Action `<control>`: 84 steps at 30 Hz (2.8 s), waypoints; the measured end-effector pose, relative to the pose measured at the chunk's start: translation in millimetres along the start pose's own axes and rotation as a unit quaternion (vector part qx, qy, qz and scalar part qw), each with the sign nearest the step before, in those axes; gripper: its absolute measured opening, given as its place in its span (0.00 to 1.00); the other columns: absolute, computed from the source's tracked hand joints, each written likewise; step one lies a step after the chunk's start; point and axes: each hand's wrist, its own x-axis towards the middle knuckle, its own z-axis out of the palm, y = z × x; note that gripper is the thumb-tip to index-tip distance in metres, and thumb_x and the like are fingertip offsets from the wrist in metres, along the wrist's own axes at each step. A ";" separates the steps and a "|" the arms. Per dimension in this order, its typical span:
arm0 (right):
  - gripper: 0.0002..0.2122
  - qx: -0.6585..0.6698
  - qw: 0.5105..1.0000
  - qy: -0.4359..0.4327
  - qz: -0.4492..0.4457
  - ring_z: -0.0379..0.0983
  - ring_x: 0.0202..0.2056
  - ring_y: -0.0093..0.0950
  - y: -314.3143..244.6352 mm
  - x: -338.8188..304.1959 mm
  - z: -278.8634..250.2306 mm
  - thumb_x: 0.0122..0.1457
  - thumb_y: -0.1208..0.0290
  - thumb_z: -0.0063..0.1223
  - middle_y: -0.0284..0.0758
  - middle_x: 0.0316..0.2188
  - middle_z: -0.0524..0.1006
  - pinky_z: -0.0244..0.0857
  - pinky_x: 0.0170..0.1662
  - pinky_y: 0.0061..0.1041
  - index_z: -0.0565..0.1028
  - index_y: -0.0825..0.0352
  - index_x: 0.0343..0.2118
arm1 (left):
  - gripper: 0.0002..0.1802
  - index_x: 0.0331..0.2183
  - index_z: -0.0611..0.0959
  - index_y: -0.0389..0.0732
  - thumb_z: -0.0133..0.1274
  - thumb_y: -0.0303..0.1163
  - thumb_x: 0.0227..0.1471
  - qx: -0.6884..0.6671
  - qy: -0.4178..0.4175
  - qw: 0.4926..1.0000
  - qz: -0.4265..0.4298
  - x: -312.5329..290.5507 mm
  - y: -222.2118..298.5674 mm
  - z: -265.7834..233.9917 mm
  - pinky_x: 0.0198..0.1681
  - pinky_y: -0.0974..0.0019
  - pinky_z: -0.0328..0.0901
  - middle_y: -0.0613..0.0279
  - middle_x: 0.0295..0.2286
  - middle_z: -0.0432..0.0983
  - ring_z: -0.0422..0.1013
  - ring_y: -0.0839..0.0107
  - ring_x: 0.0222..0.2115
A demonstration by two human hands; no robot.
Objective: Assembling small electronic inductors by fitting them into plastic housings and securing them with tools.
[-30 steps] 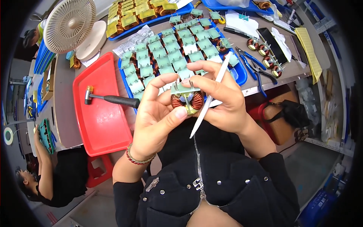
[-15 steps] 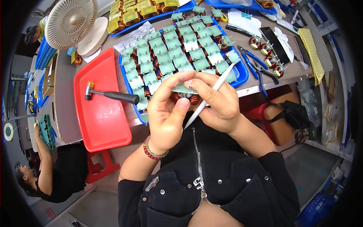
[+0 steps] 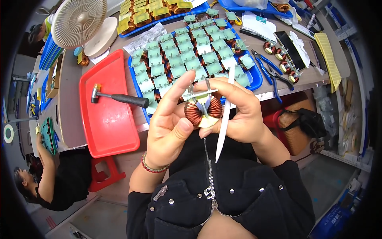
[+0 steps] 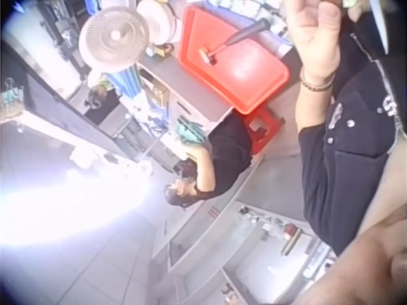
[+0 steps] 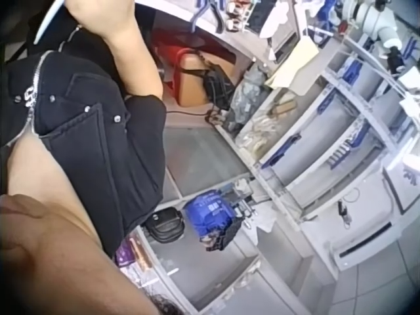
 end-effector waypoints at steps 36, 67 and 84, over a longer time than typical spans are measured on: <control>0.30 -0.153 0.979 -0.016 -0.132 0.69 0.30 0.27 -14.4 22.7 49.1 0.29 0.60 0.72 0.39 0.32 0.71 0.65 0.29 0.21 0.73 0.69 0.38 | 0.26 0.52 0.59 0.33 0.41 0.36 0.56 -0.085 0.038 0.996 -0.005 -36.5 22.5 -34.1 0.50 0.64 0.60 0.51 0.48 0.62 0.62 0.63 0.49; 0.27 -0.109 0.988 -0.035 -0.101 0.69 0.29 0.30 -30.1 43.0 80.6 0.28 0.65 0.70 0.36 0.27 0.73 0.63 0.31 0.24 0.75 0.68 0.36 | 0.42 0.55 0.53 0.30 0.51 0.45 0.49 -0.157 0.049 0.985 -0.042 -56.3 42.8 -53.8 0.50 0.60 0.61 0.53 0.52 0.58 0.64 0.62 0.47; 0.30 -0.147 0.980 -0.034 -0.129 0.69 0.30 0.29 -21.5 31.1 63.4 0.29 0.60 0.71 0.38 0.28 0.72 0.64 0.31 0.24 0.74 0.70 0.37 | 0.45 0.57 0.47 0.35 0.50 0.46 0.49 -0.111 0.110 0.988 -0.018 -46.5 30.7 -37.4 0.49 0.57 0.62 0.51 0.53 0.55 0.63 0.60 0.48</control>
